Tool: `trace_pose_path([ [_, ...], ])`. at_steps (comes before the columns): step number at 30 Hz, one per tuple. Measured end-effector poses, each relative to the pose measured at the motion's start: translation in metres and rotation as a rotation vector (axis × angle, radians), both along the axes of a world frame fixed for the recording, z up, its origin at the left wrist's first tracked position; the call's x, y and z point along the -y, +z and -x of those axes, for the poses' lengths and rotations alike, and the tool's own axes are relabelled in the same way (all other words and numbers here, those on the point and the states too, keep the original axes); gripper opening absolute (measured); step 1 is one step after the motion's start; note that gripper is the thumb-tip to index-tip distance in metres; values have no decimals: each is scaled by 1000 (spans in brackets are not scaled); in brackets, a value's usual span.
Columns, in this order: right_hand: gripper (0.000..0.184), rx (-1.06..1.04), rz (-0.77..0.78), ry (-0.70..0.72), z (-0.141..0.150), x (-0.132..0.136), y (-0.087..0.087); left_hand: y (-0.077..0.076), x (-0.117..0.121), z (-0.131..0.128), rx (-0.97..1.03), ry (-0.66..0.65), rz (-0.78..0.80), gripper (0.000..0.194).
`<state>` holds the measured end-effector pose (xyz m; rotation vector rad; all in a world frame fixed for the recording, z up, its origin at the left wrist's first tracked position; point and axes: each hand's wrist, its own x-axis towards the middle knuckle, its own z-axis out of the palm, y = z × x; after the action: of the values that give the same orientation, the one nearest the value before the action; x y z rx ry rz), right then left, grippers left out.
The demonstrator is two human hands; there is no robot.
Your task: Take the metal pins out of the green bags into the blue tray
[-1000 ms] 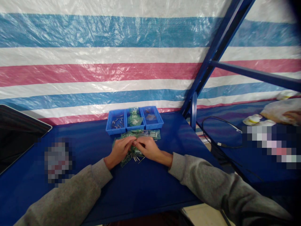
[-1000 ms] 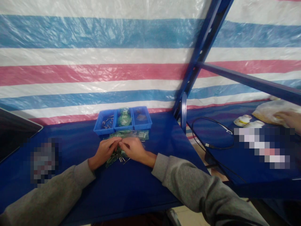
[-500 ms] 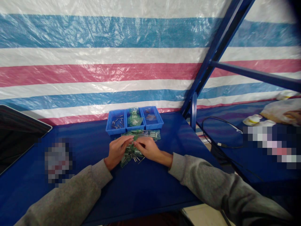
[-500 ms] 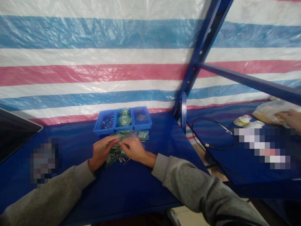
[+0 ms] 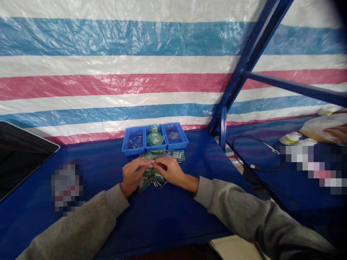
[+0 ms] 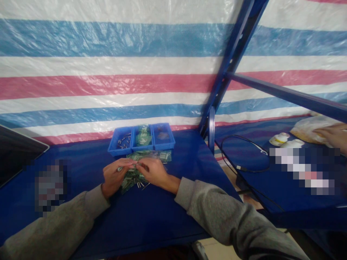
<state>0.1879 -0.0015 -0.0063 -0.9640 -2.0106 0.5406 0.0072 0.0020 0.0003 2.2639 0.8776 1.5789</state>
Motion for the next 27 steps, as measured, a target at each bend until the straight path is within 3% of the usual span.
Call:
trace_pose_path([
  [7, 36, 26, -31, 59, -3, 3, 3, 10, 0, -3, -93, 97, 62, 6],
  [15, 37, -41, -13, 36, -4, 1, -3, 9, -1, -2, -90, 133, 151, 11],
  [20, 38, -25, -8, 31, -5, 0, -4, 8, -2, -2, -61, 68, 130, 12],
  [27, 27, -8, -2, 26, -1, -2, -2, 12, 2, -3, -100, 79, 134, 15],
])
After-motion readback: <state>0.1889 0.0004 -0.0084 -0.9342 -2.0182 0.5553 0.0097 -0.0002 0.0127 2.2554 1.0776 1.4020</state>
